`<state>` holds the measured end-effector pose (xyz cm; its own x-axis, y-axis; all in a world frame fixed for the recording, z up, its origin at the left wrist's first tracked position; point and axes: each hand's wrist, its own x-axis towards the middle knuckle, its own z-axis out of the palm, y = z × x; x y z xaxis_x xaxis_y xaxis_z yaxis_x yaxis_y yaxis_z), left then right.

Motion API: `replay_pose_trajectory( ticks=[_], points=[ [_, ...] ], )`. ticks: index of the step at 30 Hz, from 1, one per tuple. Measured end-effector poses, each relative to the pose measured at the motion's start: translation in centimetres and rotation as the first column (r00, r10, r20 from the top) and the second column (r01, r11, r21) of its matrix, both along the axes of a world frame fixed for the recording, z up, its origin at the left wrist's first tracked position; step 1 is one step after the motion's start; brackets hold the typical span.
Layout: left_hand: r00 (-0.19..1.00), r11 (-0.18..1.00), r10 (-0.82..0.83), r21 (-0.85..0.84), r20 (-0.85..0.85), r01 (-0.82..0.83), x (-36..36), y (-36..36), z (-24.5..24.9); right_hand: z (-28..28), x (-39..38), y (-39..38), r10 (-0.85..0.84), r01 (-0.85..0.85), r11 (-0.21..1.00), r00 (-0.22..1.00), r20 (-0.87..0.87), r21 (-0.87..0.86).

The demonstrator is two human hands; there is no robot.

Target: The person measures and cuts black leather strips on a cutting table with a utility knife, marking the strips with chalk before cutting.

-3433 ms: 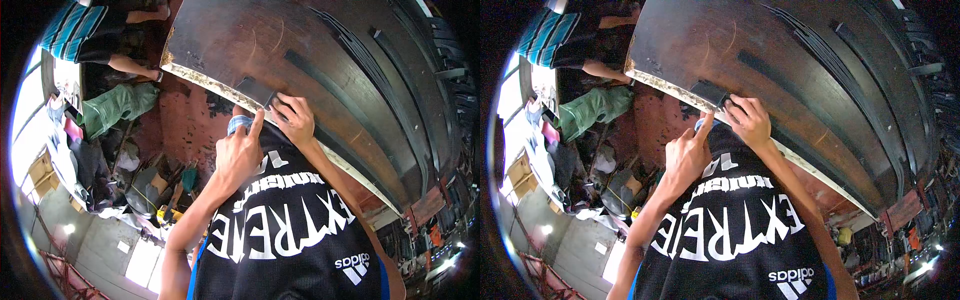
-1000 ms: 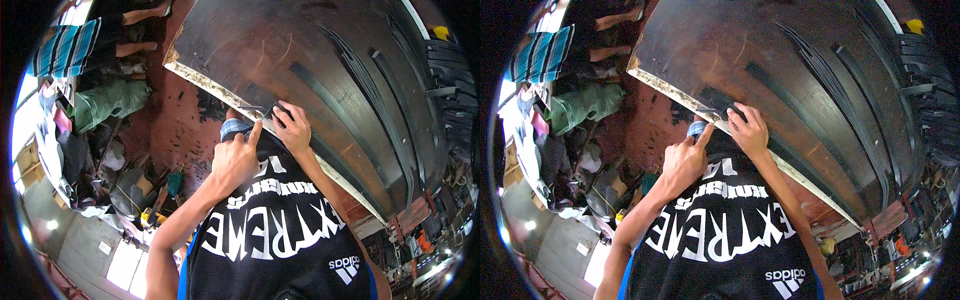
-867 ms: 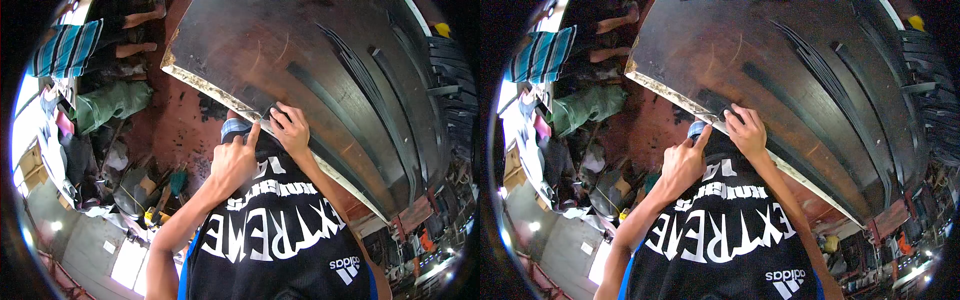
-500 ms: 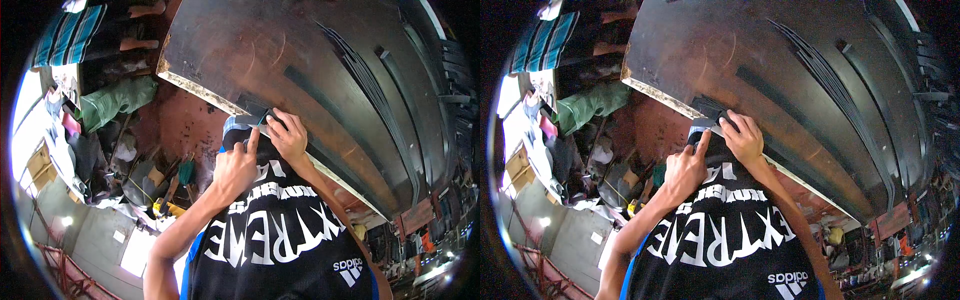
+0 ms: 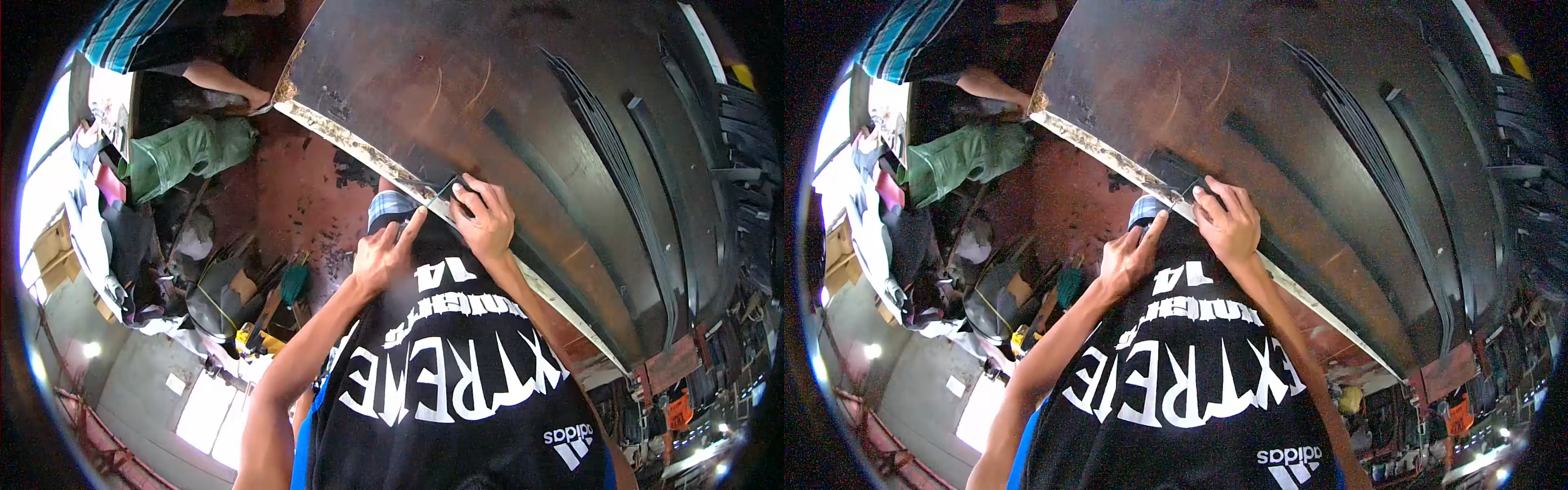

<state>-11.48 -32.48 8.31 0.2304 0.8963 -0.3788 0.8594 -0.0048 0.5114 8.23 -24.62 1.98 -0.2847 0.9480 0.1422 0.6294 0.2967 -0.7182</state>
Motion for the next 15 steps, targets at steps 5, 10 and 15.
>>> replay_pose_trajectory(
  ticks=[5, 10, 15],
  points=[
    [0.997, 0.998, 0.021, -0.055, -0.072, -0.025, 1.2, 2.0, 2.8, 0.4, -0.3, 0.3, -0.008, 0.008, 1.000, 1.000, 0.017, 0.022],
    [0.991, 0.971, -0.038, -0.239, -0.125, 0.007, 2.2, 4.7, 6.1, 0.0, -0.2, 0.3, -0.005, 0.005, 0.999, 1.000, 0.003, 0.053],
    [0.987, 0.984, -0.018, -0.179, -0.157, -0.010, 2.4, 5.0, 5.8, -0.2, -0.2, 0.0, -0.015, 0.015, 0.999, 1.000, 0.004, 0.041]
  ],
)
